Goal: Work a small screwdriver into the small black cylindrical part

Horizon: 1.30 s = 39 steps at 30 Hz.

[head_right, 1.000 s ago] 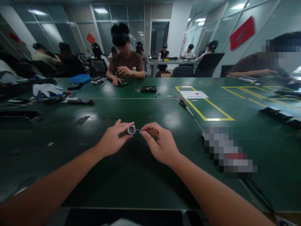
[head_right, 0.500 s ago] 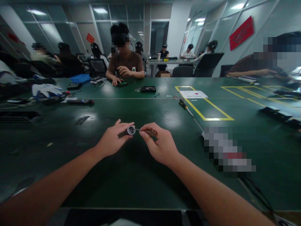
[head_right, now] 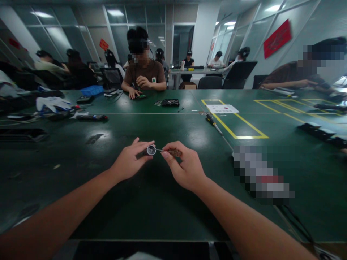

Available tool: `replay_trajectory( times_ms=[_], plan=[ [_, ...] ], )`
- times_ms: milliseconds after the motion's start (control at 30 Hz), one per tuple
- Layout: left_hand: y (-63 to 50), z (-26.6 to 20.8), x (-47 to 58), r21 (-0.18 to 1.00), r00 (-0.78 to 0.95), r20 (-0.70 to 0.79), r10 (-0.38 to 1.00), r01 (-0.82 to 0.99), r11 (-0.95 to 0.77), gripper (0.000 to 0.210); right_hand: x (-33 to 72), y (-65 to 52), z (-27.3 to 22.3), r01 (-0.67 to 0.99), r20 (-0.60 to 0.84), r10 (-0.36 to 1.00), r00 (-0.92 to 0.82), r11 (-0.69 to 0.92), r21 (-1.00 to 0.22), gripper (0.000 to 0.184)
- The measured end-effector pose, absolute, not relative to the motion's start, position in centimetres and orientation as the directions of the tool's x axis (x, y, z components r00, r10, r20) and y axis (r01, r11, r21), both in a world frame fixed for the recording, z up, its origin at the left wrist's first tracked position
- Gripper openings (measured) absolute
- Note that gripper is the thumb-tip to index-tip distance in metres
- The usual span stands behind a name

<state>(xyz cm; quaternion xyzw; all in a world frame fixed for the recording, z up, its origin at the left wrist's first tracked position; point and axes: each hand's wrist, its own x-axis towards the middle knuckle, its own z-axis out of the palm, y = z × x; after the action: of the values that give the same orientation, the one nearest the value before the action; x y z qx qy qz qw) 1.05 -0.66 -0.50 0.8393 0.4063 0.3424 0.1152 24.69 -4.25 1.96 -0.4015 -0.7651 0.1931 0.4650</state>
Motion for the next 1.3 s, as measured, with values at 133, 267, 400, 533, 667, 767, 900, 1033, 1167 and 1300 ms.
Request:
replay_trajectory(
  times_ms=[133,267,400,533,667,767,900,1033,1167,1300],
  plan=[
    [-0.7,-0.47,1.18,0.481,0.433,0.479,0.764,0.599,-0.641,0.046,24.77,-4.41,2.02,0.429,0.569,0.792,-0.223,0.604,-0.672,0.013],
    [-0.87,-0.52,1.34,0.468,0.443,0.483,0.755,0.598,-0.65,0.045,24.44,-4.33,2.21,0.402,0.566,0.776,-0.279,0.63,-0.664,0.011],
    [-0.87,-0.53,1.3,0.462,0.444,0.488,0.751,0.599,-0.654,0.044,24.4,-4.23,2.12,0.404,0.559,0.779,-0.285,0.627,-0.666,0.012],
    [-0.73,-0.54,1.23,0.466,0.435,0.498,0.751,0.595,-0.654,0.045,24.56,-4.42,2.02,0.411,0.562,0.793,-0.235,0.605,-0.682,0.013],
    [-0.84,-0.52,1.28,0.461,0.442,0.49,0.751,0.6,-0.654,0.046,24.49,-4.52,2.21,0.386,0.564,0.78,-0.27,0.625,-0.679,0.011],
    [-0.9,-0.5,1.26,0.459,0.446,0.486,0.752,0.603,-0.653,0.046,24.45,-4.46,2.31,0.38,0.563,0.769,-0.304,0.639,-0.668,0.01],
    [-0.77,-0.52,1.16,0.459,0.444,0.489,0.751,0.601,-0.654,0.047,24.69,-4.43,2.16,0.388,0.554,0.794,-0.251,0.606,-0.694,0.014],
    [-0.8,-0.47,1.21,0.46,0.443,0.491,0.75,0.6,-0.655,0.047,24.78,-4.44,1.94,0.384,0.538,0.804,-0.254,0.594,-0.707,0.015],
    [-0.91,-0.46,1.24,0.461,0.445,0.487,0.752,0.6,-0.654,0.044,24.39,-4.44,2.0,0.362,0.523,0.799,-0.298,0.601,-0.712,0.013],
    [-0.73,-0.67,1.1,0.456,0.446,0.511,0.735,0.584,-0.672,0.044,24.25,-4.5,2.17,0.377,0.551,0.78,-0.298,0.626,-0.683,0.011]
  ],
)
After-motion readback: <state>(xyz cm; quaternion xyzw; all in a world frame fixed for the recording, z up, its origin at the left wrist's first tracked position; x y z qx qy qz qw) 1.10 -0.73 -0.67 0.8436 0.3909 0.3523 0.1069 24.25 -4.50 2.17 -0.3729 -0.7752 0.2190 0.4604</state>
